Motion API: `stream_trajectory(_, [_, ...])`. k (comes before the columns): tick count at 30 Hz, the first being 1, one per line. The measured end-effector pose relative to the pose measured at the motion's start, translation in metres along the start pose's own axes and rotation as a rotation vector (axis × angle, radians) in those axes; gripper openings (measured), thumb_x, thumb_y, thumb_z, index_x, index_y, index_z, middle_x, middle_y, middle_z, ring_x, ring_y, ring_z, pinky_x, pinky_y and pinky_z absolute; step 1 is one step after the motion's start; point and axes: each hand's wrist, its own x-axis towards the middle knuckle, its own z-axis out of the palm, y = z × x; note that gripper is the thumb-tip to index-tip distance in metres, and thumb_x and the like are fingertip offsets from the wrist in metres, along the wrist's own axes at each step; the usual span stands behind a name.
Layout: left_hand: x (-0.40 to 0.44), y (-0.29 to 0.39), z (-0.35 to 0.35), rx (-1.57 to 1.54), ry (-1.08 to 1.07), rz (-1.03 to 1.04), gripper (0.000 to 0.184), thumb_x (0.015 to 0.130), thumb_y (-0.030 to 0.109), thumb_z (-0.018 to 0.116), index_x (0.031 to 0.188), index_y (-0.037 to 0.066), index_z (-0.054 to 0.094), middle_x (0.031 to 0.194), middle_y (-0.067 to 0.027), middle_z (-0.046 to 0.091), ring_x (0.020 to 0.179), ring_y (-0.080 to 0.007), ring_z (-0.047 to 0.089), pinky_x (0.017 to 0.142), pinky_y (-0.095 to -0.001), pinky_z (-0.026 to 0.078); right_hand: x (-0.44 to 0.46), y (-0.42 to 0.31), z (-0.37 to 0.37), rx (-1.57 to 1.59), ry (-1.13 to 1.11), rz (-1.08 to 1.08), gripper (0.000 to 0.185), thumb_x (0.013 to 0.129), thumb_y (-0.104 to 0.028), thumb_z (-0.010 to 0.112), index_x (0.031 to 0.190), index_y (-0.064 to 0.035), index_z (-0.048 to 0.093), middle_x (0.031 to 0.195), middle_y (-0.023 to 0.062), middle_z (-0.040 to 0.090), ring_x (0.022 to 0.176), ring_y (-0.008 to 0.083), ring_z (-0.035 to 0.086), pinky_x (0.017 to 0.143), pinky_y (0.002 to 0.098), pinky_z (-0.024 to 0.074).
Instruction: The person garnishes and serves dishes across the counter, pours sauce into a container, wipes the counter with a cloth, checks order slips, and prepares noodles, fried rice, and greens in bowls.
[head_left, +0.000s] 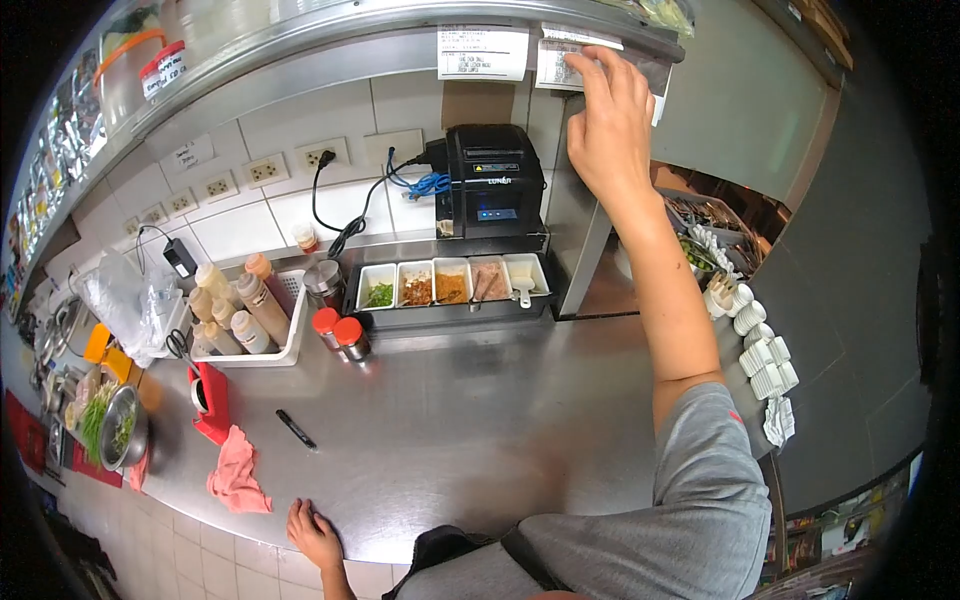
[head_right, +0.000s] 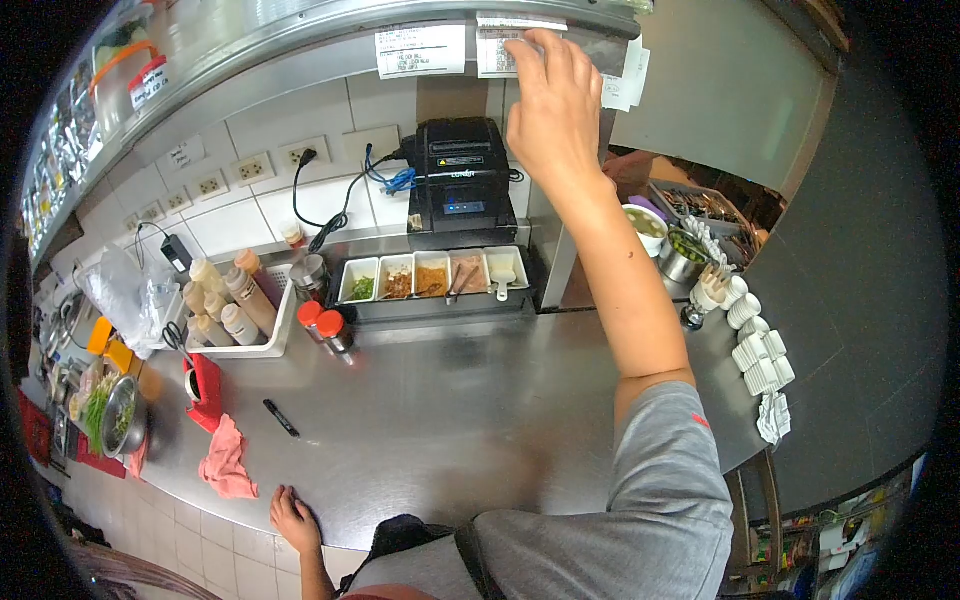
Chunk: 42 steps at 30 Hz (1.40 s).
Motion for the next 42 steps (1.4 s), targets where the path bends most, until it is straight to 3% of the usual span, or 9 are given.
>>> stream_trajectory(6, [0.000, -0.001, 0.001, 0.000, 0.002, -0.004, 0.032, 0.082, 0.007, 0.055, 0.113, 0.004, 0.060, 0.128, -0.0149, 0.056, 0.121, -0.0343, 0.048, 0.104, -0.0455, 0.032, 0.000, -0.017, 0.004, -0.090, -0.006, 0.002, 0.066, 0.065, 0.008, 0.060, 0.123, -0.0229, 0.058, 0.133, 0.0216, 0.043, 0.122, 0.0402, 0.041, 0.102, 0.0513, 0.0319])
stream_trajectory(12, [0.000, -0.001, 0.001, -0.002, 0.004, -0.005, 0.033, 0.082, 0.007, 0.056, 0.114, 0.004, 0.060, 0.128, -0.0145, 0.056, 0.120, -0.0340, 0.048, 0.104, -0.0453, 0.032, -0.009, -0.008, 0.004, -0.044, -0.017, -0.009, 0.068, 0.064, 0.010, 0.060, 0.126, -0.0154, 0.054, 0.138, 0.0172, 0.041, 0.131, 0.0364, 0.037, 0.108, 0.0509, 0.0282])
stream_trajectory(21, [0.000, -0.001, 0.001, 0.017, -0.002, -0.010, 0.032, 0.083, 0.008, 0.055, 0.114, 0.004, 0.061, 0.128, -0.0141, 0.056, 0.120, -0.0335, 0.048, 0.104, -0.0444, 0.032, -0.011, -0.003, 0.001, 0.000, -0.013, -0.004, 0.065, 0.063, 0.012, 0.060, 0.125, -0.0048, 0.051, 0.139, 0.0126, 0.044, 0.133, 0.0312, 0.039, 0.111, 0.0502, 0.0265])
stream_trajectory(30, [0.000, 0.001, -0.001, 0.006, 0.004, -0.013, 0.032, 0.082, 0.007, 0.055, 0.114, 0.004, 0.061, 0.128, -0.0139, 0.056, 0.120, -0.0334, 0.048, 0.104, -0.0444, 0.032, -0.007, -0.021, 0.012, -0.071, 0.001, 0.020, 0.076, 0.064, 0.011, 0.053, 0.130, -0.0256, 0.054, 0.141, 0.0196, 0.036, 0.133, 0.0403, 0.031, 0.108, 0.0516, 0.0272])
stream_trajectory(33, [0.000, 0.000, 0.000, -0.001, 0.005, -0.010, 0.032, 0.082, 0.007, 0.055, 0.113, 0.004, 0.061, 0.128, -0.0140, 0.056, 0.120, -0.0337, 0.048, 0.104, -0.0446, 0.032, -0.009, -0.019, 0.009, -0.053, -0.038, 0.007, 0.078, 0.063, 0.012, 0.053, 0.132, -0.0263, 0.053, 0.143, 0.0200, 0.034, 0.134, 0.0408, 0.030, 0.109, 0.0512, 0.0268])
stream_trajectory(36, [0.001, 0.001, -0.002, -0.001, 0.003, -0.007, 0.032, 0.082, 0.007, 0.055, 0.114, 0.004, 0.061, 0.128, -0.0140, 0.056, 0.120, -0.0337, 0.048, 0.104, -0.0446, 0.032, -0.014, -0.011, 0.007, -0.034, -0.045, -0.045, 0.075, 0.065, 0.011, 0.059, 0.131, -0.0259, 0.054, 0.144, 0.0205, 0.034, 0.133, 0.0432, 0.031, 0.108, 0.0541, 0.0279])
stream_trajectory(42, [-0.001, -0.004, 0.003, 0.011, 0.002, -0.008, 0.032, 0.083, 0.008, 0.055, 0.115, 0.005, 0.061, 0.128, -0.0131, 0.056, 0.120, -0.0329, 0.049, 0.104, -0.0438, 0.033, -0.015, 0.000, 0.000, 0.044, -0.061, -0.035, 0.070, 0.066, 0.012, 0.056, 0.130, -0.0163, 0.052, 0.146, 0.0141, 0.038, 0.138, 0.0340, 0.032, 0.114, 0.0500, 0.0245])
